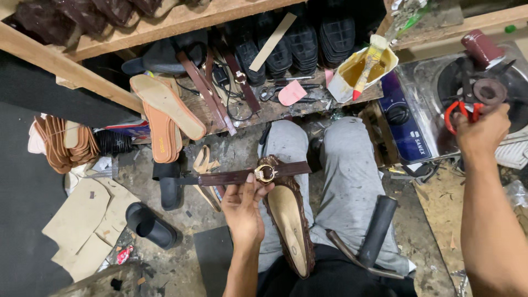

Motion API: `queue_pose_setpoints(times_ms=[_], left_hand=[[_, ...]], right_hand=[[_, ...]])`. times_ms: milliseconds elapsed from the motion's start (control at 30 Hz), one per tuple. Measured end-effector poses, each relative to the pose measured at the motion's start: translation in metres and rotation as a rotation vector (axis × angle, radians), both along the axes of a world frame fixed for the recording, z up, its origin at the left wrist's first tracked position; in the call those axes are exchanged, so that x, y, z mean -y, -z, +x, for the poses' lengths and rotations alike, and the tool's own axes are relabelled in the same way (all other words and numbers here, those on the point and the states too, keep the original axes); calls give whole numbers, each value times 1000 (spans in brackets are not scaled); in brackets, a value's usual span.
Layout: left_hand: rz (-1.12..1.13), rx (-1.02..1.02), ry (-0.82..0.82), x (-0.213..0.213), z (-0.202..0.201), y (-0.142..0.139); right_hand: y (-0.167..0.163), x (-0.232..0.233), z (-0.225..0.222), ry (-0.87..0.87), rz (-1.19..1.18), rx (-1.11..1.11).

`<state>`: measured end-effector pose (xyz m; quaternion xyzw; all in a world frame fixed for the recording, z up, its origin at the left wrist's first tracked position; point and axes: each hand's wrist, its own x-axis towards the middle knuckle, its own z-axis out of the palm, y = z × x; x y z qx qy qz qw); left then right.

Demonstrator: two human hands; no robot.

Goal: The person fits a buckled strap around a shoe upper mounted on a last, hammers the upper to set it, brushes glue onto the sole area, and presses and aligns the insole into the shoe while seated at a workbench.

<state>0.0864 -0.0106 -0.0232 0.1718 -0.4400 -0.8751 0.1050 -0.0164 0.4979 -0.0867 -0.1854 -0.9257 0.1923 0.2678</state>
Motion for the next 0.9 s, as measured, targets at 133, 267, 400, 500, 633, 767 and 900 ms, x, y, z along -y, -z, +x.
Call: queue_pose_setpoints(times_ms=[133,267,400,500,633,767,900], left_hand=[[-18,21,-9,1,0,-5],[-6,6,-1,-2,-2,-11],[-24,-16,20,-13,-5,-18],[-11,7,60,-27,-7,-24],[-55,22,146,-32,5,-27],[-144,145,61,4,26,-18],[53,133,60,43,54,0]], right_hand=[[4,-2,-3,-11,181,20],[-18,13,2,-17,463,152],[-65,94,22,-284,-177,4],[-91,183,49,-650,-976,160],[-98,262,73,-763,-1190,508],[-76,278,79,-619,-1422,679],[-43,266,98,-490,-1640,804]])
